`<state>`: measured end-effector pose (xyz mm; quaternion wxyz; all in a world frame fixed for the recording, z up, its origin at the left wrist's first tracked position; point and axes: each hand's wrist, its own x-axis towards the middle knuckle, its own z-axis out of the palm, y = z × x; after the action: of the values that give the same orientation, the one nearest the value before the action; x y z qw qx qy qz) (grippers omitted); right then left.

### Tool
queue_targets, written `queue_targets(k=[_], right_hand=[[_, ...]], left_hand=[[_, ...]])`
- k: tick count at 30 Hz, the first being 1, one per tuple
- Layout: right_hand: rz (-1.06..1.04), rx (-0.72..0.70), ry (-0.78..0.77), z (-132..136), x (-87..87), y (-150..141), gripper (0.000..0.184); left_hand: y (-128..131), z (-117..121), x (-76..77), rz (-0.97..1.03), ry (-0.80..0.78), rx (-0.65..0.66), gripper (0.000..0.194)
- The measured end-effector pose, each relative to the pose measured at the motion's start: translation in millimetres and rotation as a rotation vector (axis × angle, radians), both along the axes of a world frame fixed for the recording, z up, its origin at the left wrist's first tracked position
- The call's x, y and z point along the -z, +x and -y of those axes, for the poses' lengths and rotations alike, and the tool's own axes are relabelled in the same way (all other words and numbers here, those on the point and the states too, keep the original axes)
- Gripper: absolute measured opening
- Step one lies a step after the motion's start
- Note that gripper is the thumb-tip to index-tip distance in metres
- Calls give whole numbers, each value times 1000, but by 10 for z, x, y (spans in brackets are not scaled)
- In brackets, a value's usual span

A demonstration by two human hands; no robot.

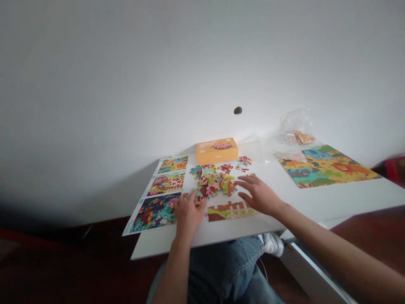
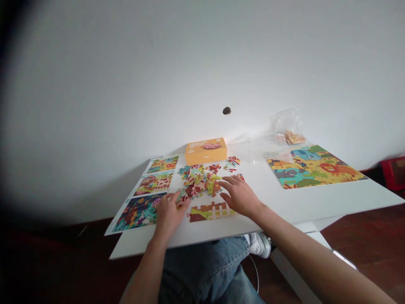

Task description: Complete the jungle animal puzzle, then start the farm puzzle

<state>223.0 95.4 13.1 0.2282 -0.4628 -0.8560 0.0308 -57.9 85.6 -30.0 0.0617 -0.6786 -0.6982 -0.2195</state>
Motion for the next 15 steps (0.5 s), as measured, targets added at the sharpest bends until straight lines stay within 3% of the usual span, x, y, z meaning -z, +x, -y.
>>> queue_targets(k=[3,7,9,15], right_hand=[[122,-250,-15,-444,-1,-236,48],[165,-398,-30,-815,147,-387,50],[99,-379,-28,-900,240,-385,45],[-10,-85,-2,-1050,410,-228,25]], left_hand=[[45,-292,-74,74,-156,-34,60],[73,-518,-143,146,-209,14,51],[59,-558,-134,152,-188,28,45],[17,-505,-115,173,-147,52,40]])
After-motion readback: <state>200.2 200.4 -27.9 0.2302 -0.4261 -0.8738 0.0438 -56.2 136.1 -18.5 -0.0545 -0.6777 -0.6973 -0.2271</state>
